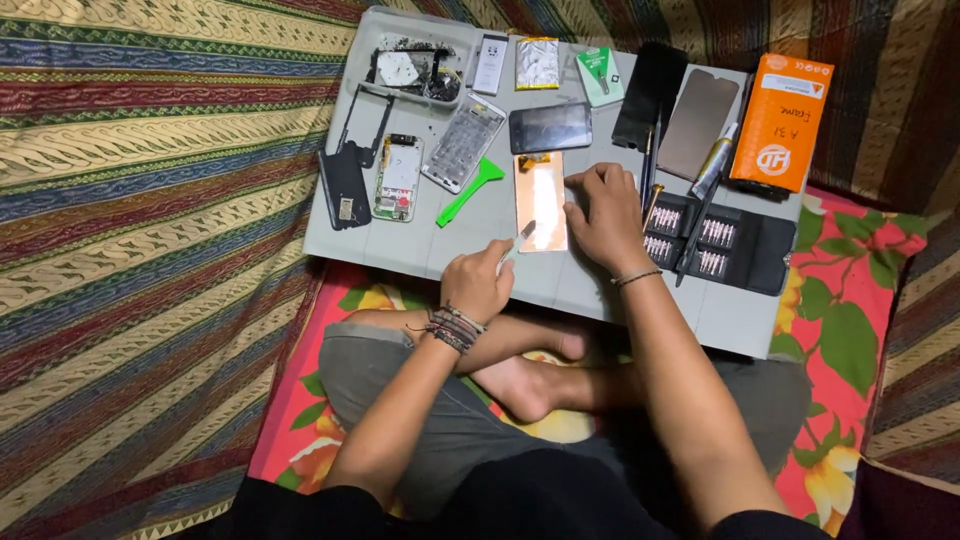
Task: Preparing a replacement phone screen by removing protective films and inspecting the part on a repair bench.
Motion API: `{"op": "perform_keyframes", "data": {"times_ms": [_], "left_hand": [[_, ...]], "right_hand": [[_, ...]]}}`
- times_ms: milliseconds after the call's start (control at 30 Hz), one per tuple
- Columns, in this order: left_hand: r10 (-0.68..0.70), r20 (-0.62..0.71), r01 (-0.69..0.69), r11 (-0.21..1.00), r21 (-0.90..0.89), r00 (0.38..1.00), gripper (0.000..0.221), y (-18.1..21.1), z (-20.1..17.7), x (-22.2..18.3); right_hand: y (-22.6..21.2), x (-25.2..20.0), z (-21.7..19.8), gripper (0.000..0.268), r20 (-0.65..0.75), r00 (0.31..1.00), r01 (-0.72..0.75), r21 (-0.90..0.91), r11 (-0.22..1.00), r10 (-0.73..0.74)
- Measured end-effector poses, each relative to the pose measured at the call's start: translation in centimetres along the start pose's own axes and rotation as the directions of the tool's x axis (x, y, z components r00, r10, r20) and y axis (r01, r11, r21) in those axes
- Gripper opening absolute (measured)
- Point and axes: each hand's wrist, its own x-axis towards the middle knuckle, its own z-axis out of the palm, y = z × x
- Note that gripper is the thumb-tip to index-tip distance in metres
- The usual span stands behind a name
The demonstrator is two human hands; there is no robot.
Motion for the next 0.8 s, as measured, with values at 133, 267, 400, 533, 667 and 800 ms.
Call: {"op": "perform_keyframes", "data": {"times_ms": [133,267,400,533,667,800], "left_hand": [[0.039,0.053,-0.037,0.998,-0.049,0.998,0.025,-0.1,-0.1,-0.5],[0.069,0.047,-0.069,0.998,-0.004,0.996,0.026,0.2,-0.5,-0.3],[0.04,0.019,-0.04,0.999,0.005,0.999,0.026,-0.8,0.0,-0.2],[0.102,0.091,-0.102,0.995,-0.003,0.991,0.026,0.9,-1.5,-0.1],[0.066,0.078,-0.067,0.998,0.019,0.995,0.027,0.3,-1.9,0.1],[0.038,0.105,-0.037,0.999,-0.009,0.994,0.027,0.7,-1.5,0.1]], "right_hand": [[-0.3,0.0,-0.1,0.029,0.006,1.0,-0.009,0.023,1.0,0.009],[-0.1,0.0,-0.1,0.029,0.004,1.0,-0.013,0.001,1.0,0.013],[0.0,0.0,0.0,0.03,0.01,1.0,-0.011,-0.003,1.0,0.012],[0.2,0.0,0.0,0.03,0.018,1.0,-0.011,-0.009,1.0,0.011],[0.1,-0.2,0.1,0.03,0.009,1.0,-0.009,0.002,1.0,0.009],[-0.3,-0.1,-0.3,0.03,0.024,0.999,-0.025,0.014,1.0,0.025]]}}
